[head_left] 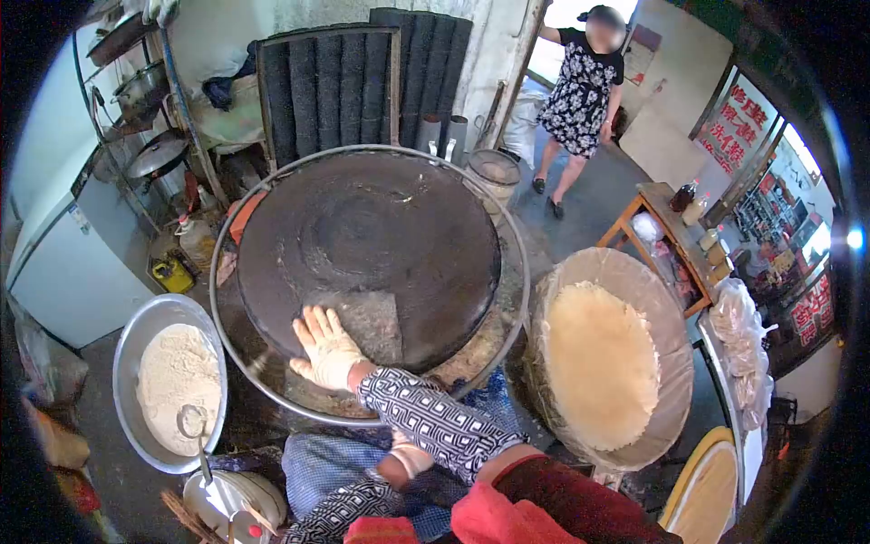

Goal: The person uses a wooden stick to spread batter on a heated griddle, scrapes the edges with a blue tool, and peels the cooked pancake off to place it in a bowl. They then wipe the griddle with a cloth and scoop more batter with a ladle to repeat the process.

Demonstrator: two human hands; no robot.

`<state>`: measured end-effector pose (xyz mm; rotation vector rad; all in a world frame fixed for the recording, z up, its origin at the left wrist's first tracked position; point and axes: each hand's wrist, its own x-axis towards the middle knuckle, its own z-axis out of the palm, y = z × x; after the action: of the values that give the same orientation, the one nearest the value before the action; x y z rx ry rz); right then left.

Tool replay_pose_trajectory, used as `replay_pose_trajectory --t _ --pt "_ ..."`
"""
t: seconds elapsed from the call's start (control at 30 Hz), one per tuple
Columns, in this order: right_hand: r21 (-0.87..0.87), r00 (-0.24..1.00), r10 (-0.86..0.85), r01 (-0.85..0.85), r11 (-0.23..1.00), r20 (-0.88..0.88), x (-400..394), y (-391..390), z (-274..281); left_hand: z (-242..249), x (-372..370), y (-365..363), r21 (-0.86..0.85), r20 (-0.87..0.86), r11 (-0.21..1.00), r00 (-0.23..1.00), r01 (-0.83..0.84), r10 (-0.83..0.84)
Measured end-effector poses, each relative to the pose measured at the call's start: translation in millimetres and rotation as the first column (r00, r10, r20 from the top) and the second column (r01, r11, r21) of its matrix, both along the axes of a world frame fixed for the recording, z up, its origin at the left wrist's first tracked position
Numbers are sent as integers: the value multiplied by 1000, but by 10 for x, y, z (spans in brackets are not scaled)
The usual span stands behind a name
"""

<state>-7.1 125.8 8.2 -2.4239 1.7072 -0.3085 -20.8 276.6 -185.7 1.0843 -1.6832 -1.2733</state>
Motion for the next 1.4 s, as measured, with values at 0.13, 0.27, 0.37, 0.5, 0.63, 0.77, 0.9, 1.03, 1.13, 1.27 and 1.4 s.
replay_pose_trajectory --t 0.13,0.27,0.37,0.5,0.63,0.77,0.9,1.03,1.13,1.27,1.4 --pt "-147 1000 -2 5 989 24 -436 41 -275 1728 596 138 -480 513 717 825 504 -236" --pt "-328 882 -383 288 900 -276 -1504 -65 30 1851 1603 -181 -269 403 919 900 287 -163" --pt "-436 741 -450 235 869 -498 -2373 -12 -200 2144 2471 -386 -475 299 879 946 35 124" --pt "-240 844 -526 491 837 -107 -1697 -181 71 2176 3358 -611 -356 348 883 833 -306 429" --pt "-65 996 -67 63 996 -52 21 -230 104 1909 3195 -1198 -594 364 779 797 -199 482" --pt "-31 993 116 -115 993 29 535 -258 -84 1890 3115 -1941 -658 709 686 563 311 425" --pt "-170 994 -92 99 980 52 -396 -193 -33 1905 3252 -2267 -335 941 734 247 591 230" --pt "-146 877 -460 441 885 -137 -1941 -169 33 1572 3061 -2252 -292 956 539 250 790 151" --pt "-40 744 -653 655 755 -141 -2480 -220 -274 1269 2880 -1915 -512 856 431 484 743 181" --pt "-162 883 -437 413 896 -170 -1502 -328 -65 1266 2217 -1196 -549 790 549 605 630 96" --pt "-291 973 -154 100 952 -171 -100 -285 263 924 1152 -309 -616 724 685 621 388 299"
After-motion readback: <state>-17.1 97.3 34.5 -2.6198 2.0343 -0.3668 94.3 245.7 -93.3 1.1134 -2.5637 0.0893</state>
